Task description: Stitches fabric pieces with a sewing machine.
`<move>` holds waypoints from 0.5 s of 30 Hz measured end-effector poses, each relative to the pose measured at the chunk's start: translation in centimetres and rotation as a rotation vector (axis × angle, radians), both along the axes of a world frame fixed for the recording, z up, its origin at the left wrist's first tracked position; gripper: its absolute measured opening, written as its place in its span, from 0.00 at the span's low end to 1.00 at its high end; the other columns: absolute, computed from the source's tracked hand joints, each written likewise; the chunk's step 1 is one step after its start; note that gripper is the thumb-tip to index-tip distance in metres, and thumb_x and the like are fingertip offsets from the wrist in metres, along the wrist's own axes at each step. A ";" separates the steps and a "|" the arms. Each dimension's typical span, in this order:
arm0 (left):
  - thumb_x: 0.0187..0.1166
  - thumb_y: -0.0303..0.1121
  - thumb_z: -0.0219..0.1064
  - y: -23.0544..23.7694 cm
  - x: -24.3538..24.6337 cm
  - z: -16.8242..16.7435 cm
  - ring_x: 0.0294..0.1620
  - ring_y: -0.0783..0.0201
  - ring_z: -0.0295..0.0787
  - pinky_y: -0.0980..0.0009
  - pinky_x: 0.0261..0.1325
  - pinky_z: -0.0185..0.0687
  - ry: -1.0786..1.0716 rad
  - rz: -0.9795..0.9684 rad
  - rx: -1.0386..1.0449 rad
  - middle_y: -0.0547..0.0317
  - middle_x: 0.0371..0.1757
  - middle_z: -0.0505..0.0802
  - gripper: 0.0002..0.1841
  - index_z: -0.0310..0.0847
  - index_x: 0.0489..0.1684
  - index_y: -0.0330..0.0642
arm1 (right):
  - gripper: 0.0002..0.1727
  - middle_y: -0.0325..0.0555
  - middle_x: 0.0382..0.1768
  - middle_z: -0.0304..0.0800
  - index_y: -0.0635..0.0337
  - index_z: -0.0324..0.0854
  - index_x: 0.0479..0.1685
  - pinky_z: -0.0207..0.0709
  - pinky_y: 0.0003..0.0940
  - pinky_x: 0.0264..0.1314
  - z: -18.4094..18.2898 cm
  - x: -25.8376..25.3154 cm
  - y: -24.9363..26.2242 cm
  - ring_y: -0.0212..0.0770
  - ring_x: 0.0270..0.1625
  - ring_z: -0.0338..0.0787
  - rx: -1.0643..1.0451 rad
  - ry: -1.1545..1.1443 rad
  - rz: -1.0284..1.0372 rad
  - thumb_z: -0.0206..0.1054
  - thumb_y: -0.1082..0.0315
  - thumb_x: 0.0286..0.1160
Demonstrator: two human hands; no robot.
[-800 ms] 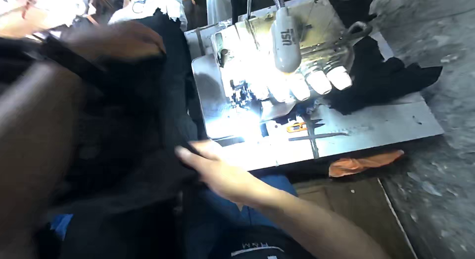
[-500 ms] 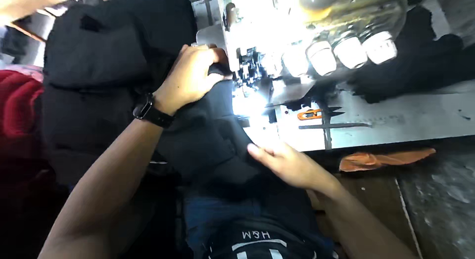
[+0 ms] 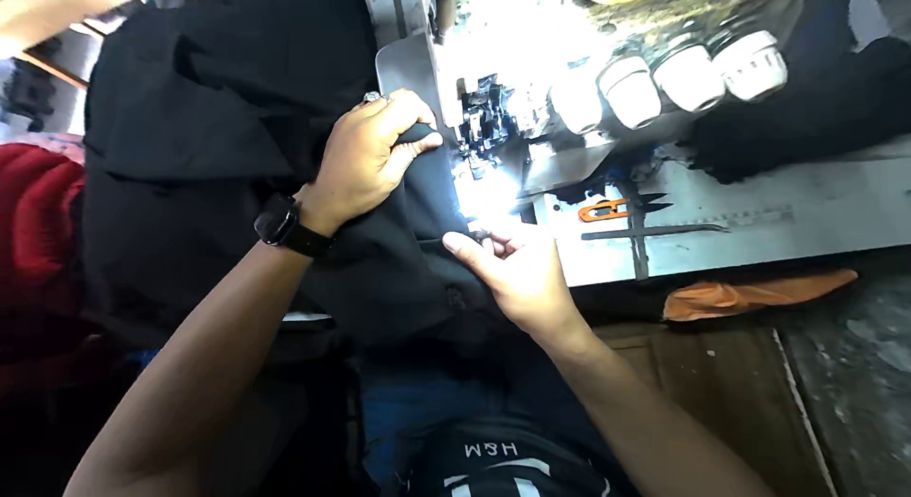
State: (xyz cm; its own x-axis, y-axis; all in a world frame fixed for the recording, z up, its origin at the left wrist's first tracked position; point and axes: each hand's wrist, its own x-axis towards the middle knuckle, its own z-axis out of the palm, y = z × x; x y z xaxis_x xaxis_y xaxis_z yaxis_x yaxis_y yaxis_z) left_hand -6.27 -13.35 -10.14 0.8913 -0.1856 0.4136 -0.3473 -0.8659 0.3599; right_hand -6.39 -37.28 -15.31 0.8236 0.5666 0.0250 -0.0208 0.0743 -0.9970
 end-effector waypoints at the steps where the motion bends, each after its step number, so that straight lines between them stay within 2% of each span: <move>1: 0.86 0.38 0.65 0.1 0.4 -0.3 0.55 0.59 0.88 0.60 0.62 0.77 0.007 0.011 0.014 0.51 0.48 0.93 0.11 0.88 0.45 0.40 | 0.06 0.29 0.10 0.72 0.55 0.92 0.32 0.61 0.18 0.14 -0.2 0.1 -0.1 0.23 0.12 0.65 -0.040 -0.002 -0.015 0.78 0.64 0.72; 3: 0.81 0.41 0.70 -0.1 1.0 -0.8 0.55 0.60 0.88 0.60 0.63 0.75 0.025 0.073 0.024 0.53 0.47 0.93 0.11 0.90 0.45 0.42 | 0.10 0.27 0.10 0.73 0.52 0.90 0.26 0.61 0.17 0.14 -0.7 0.5 -0.2 0.21 0.11 0.67 -0.129 -0.007 -0.072 0.79 0.60 0.71; 5: 0.76 0.39 0.74 -0.5 1.5 -0.6 0.56 0.66 0.89 0.64 0.64 0.78 0.064 0.146 -0.011 0.57 0.49 0.94 0.10 0.91 0.47 0.44 | 0.14 0.26 0.11 0.75 0.51 0.86 0.20 0.61 0.15 0.15 -1.3 1.0 -0.2 0.19 0.13 0.68 -0.147 -0.024 -0.132 0.79 0.58 0.70; 8: 0.69 0.34 0.75 -0.8 2.2 0.2 0.56 0.75 0.89 0.71 0.65 0.79 0.136 0.204 -0.076 0.61 0.50 0.95 0.13 0.90 0.50 0.44 | 0.18 0.23 0.11 0.72 0.50 0.81 0.12 0.58 0.12 0.16 -1.6 1.8 -0.3 0.15 0.15 0.66 -0.109 -0.058 -0.197 0.80 0.59 0.67; 10: 0.66 0.33 0.75 -1.0 3.1 0.8 0.52 0.78 0.89 0.74 0.62 0.81 0.158 0.275 -0.091 0.63 0.46 0.95 0.13 0.90 0.49 0.43 | 0.22 0.22 0.10 0.71 0.48 0.76 0.09 0.56 0.11 0.15 -1.6 2.7 -0.2 0.14 0.14 0.65 -0.081 -0.079 -0.238 0.82 0.60 0.65; 12: 0.62 0.34 0.73 -1.4 3.9 1.2 0.45 0.76 0.88 0.71 0.52 0.81 0.176 0.358 -0.070 0.63 0.38 0.93 0.12 0.88 0.42 0.43 | 0.25 0.23 0.09 0.67 0.47 0.70 0.07 0.53 0.11 0.15 -1.7 3.3 -0.1 0.15 0.13 0.62 -0.058 -0.091 -0.252 0.82 0.62 0.64; 14: 0.64 0.37 0.73 -1.7 4.2 1.2 0.44 0.76 0.88 0.70 0.52 0.81 0.170 0.402 -0.050 0.64 0.38 0.92 0.11 0.87 0.41 0.44 | 0.27 0.24 0.08 0.65 0.47 0.68 0.06 0.53 0.12 0.14 -1.6 3.6 -0.1 0.16 0.12 0.61 -0.038 -0.070 -0.251 0.82 0.63 0.64; 15: 0.62 0.38 0.73 -1.8 4.2 0.8 0.45 0.72 0.89 0.65 0.53 0.80 0.133 0.402 -0.034 0.61 0.38 0.93 0.13 0.88 0.41 0.43 | 0.27 0.25 0.07 0.65 0.47 0.68 0.06 0.52 0.13 0.14 -1.6 3.5 -0.2 0.17 0.11 0.60 -0.035 -0.058 -0.251 0.83 0.63 0.64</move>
State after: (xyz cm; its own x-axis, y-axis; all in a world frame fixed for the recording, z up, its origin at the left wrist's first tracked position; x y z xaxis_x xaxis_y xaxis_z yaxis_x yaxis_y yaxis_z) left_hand -2.02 -15.18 -9.30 0.9362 0.1992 0.2897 0.0668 -0.9098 0.4097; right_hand -2.86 -37.47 -16.94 0.9364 0.3457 0.0603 0.0513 0.0352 -0.9981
